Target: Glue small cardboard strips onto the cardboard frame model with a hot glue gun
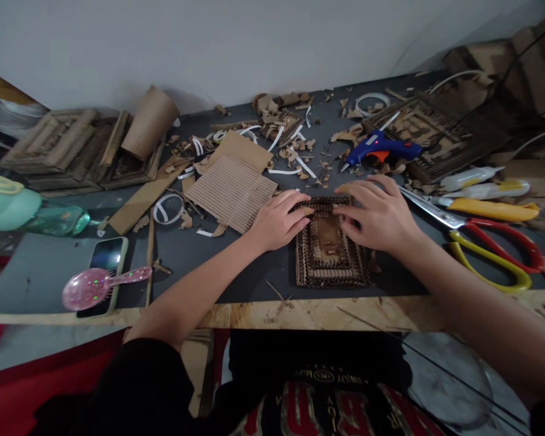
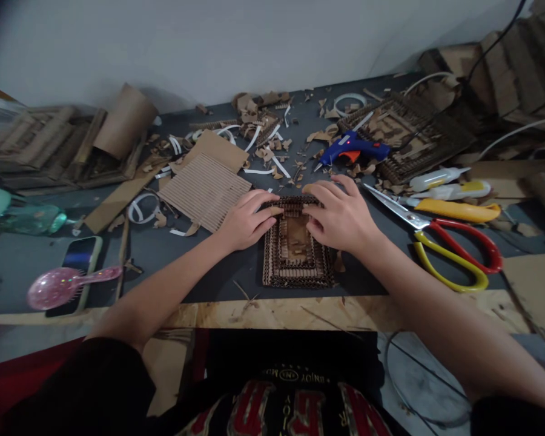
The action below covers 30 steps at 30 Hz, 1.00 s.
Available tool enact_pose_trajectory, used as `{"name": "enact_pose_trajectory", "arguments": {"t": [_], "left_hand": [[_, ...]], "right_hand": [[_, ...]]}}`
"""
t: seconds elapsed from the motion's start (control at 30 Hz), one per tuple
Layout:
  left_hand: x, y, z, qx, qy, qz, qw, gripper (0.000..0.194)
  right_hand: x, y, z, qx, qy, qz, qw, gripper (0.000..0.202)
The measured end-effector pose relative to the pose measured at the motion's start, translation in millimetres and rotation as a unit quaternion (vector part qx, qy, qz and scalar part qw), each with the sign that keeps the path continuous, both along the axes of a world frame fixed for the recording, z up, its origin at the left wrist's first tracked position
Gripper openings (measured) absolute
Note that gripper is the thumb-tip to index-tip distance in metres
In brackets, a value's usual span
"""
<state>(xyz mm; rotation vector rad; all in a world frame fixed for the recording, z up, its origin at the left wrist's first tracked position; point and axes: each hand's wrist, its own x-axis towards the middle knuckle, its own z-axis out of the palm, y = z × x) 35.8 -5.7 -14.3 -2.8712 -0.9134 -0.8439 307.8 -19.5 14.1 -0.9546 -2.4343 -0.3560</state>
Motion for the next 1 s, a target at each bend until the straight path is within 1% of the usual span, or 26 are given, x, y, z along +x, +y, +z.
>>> {"name": "enact_pose_trajectory", "arguments": {"t": [0.17,0.23,0.4,0.47,0.57,0.63,0.77,0.9,1.0], "left_hand": [[1.2,-0.8,-1.4,0.001,-0.002,0.012,1.0,0.031],[1.7,-1.2,-1.0,0.005,0.0,0.015,1.0,0.03],[1.1,-0.4,-0.3,0.012,-0.004,0.009,1.0,0.03],[0.6,0.3,-0.6,0.011,-0.006,0.005,1.0,0.031],[0.2,0.7,-0.7,-0.014,-0.004,0.001,1.0,0.031],[0.1,0.6,-0.4,-0.028,-0.003,0.0,1.0,0.03],[0.3,-0.3,1.1,-0.024,-0.003,0.006,1.0,0.031],[0.9,-0.8,2.3,-0.026,0.004,0.009,1.0,0.03],[1.2,-0.8,2.2,-0.027,0.003,0.011,1.0,0.03]], "right_hand": [[-5.1,-2.9,6.0,0.043,-0.044,0.024,0.998,0.022],[-5.4,-3.4,6.6,0.044,-0.045,0.028,0.998,0.024],[-1.6,-2.3,5.0,-0.04,0.025,0.057,0.997,0.025],[-1.3,-2.4,5.0,-0.057,0.033,0.04,0.997,0.024],[-3.6,-3.8,4.9,-0.052,0.027,-0.005,0.998,0.023],[-5.7,-4.9,4.4,-0.052,0.028,0.001,0.998,0.023],[-6.3,-5.4,4.5,-0.06,0.046,0.035,0.997,0.027],[-3.8,-2.9,4.7,-0.022,0.047,0.001,0.999,0.024],[-3.9,-1.9,3.0,-0.044,0.042,-0.007,0.998,0.021]]}}
